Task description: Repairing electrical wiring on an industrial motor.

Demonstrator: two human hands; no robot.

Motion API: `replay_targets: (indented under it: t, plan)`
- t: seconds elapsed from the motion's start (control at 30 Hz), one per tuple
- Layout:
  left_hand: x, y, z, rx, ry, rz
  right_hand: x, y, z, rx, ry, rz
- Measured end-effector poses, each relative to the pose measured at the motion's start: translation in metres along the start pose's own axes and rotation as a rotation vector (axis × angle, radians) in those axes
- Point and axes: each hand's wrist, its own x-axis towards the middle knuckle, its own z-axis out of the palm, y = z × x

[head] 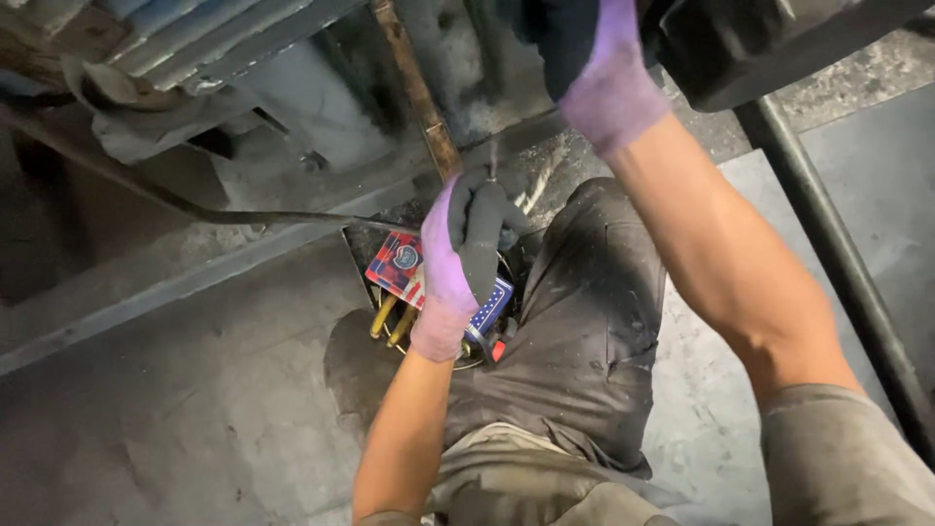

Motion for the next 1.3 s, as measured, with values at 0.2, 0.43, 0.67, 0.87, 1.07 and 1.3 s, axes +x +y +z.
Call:
replay_targets:
  t: [0.2,0.43,0.67,0.87,1.07,1.3]
  plan:
    - [0.031,-0.008,0.009,-0.071,0.230,0.088,0.021,-0.126,-0.053,-0.128,-0.181,0.156]
    - [0.063,-0.009,0.052,0.187,0.283,0.351,0.019,-0.100,-0.077,0.530,-0.014,0.639]
    - [0.076,0.011,0.059,0.359,0.181,0.315,0.034,-0.102,-0.091,0.577,-0.099,0.649]
    - [0.100,0.032,0.070,0.111,-0.128,-0.032,0.034,-0.089,-0.106,0.367,-0.141,0.559]
    - [0.115,0.005,0.061,0.330,-0.190,0.240,0.043,-0.105,-0.115,0.171,-0.139,0.686]
    - [0.145,0.025,0.071,0.116,-0.328,0.120,0.037,-0.083,-0.170,-0.196,-0.405,0.199]
